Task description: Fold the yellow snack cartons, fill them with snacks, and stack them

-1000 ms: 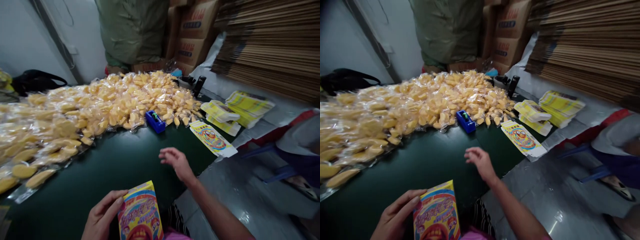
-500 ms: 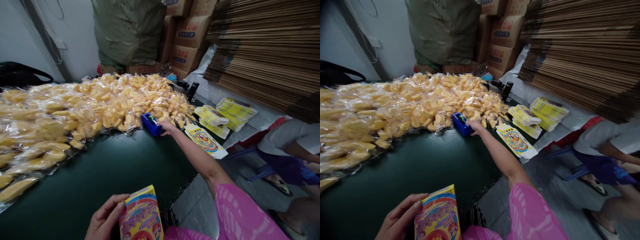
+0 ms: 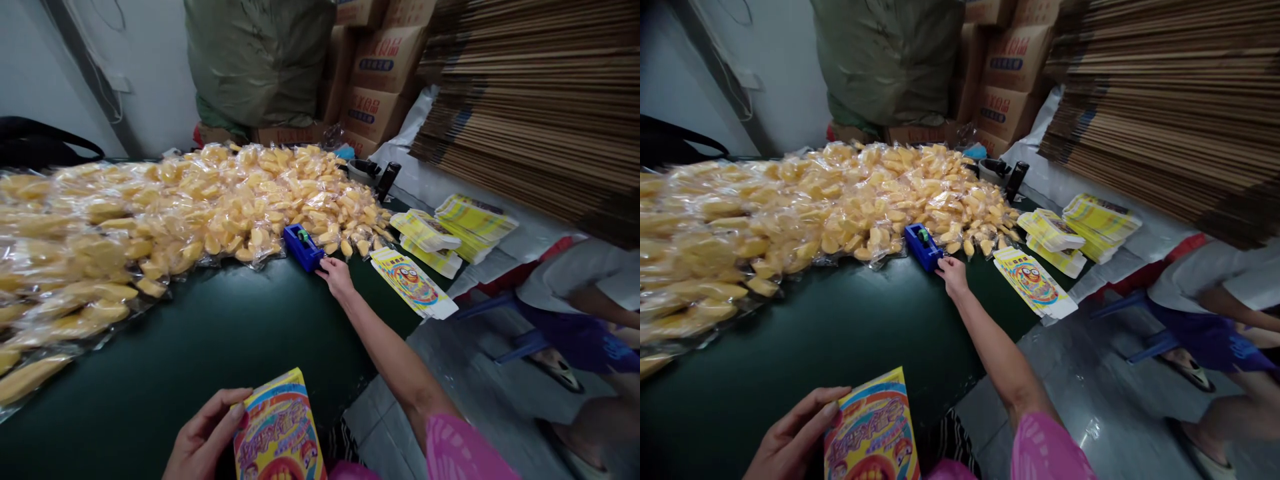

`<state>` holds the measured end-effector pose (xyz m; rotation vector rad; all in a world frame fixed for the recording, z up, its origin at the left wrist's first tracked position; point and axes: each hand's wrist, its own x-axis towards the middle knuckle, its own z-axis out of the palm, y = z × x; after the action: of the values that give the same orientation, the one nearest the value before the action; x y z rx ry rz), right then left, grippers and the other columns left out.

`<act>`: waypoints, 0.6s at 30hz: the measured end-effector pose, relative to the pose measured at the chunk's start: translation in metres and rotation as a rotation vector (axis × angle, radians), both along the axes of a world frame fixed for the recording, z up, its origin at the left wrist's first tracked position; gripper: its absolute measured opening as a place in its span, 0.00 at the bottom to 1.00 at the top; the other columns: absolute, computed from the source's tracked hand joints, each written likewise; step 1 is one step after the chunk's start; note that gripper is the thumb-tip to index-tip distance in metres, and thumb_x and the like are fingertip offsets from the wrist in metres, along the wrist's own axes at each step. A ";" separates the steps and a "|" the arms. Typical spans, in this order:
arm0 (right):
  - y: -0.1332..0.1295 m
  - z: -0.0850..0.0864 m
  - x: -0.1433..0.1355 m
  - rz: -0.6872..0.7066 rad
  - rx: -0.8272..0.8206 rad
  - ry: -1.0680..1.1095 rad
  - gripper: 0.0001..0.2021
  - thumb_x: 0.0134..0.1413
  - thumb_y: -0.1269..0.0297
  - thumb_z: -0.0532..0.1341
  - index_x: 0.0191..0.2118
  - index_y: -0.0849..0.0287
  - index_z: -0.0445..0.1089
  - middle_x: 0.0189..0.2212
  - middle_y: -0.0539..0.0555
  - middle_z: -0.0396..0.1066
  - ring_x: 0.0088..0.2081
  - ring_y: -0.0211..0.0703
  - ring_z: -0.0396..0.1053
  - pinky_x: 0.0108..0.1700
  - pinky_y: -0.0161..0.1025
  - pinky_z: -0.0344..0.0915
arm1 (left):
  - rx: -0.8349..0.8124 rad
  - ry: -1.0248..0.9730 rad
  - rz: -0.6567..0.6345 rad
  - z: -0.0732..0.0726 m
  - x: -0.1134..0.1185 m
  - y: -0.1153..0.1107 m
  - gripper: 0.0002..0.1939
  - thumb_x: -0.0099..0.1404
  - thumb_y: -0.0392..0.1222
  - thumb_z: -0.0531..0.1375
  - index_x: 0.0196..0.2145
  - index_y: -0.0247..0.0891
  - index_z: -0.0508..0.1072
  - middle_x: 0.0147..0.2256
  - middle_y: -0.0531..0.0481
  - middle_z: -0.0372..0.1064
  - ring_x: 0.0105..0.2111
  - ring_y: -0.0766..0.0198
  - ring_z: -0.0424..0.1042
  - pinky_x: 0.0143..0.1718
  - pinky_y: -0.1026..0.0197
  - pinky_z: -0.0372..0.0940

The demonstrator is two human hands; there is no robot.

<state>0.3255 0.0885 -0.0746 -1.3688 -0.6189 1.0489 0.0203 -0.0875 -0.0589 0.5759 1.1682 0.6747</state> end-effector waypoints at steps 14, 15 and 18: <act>0.003 0.026 -0.009 -0.123 -0.162 -0.077 0.17 0.64 0.59 0.61 0.54 0.61 0.67 0.52 0.58 0.69 0.48 0.48 0.71 0.48 0.50 0.72 | 0.444 0.145 0.197 0.021 0.009 0.009 0.24 0.43 0.50 0.74 0.33 0.39 0.69 0.30 0.53 0.74 0.27 0.63 0.72 0.26 0.65 0.68; -0.004 0.031 -0.012 -0.118 -0.150 -0.076 0.16 0.64 0.60 0.61 0.53 0.61 0.68 0.50 0.58 0.69 0.47 0.47 0.72 0.47 0.49 0.72 | 0.492 0.145 0.233 0.026 0.009 0.010 0.23 0.44 0.49 0.74 0.33 0.39 0.69 0.31 0.53 0.73 0.28 0.63 0.72 0.27 0.65 0.68; -0.046 0.049 -0.027 -0.076 -0.081 -0.050 0.07 0.61 0.63 0.63 0.40 0.61 0.71 0.40 0.53 0.71 0.40 0.41 0.71 0.40 0.40 0.72 | 0.644 0.204 0.288 0.036 0.010 0.010 0.18 0.50 0.48 0.71 0.35 0.39 0.70 0.33 0.53 0.72 0.31 0.62 0.73 0.30 0.64 0.69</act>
<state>0.2981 0.0423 -0.0258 -1.4817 -0.5617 0.9910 0.0308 -0.0778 -0.0230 1.0451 1.2299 1.2823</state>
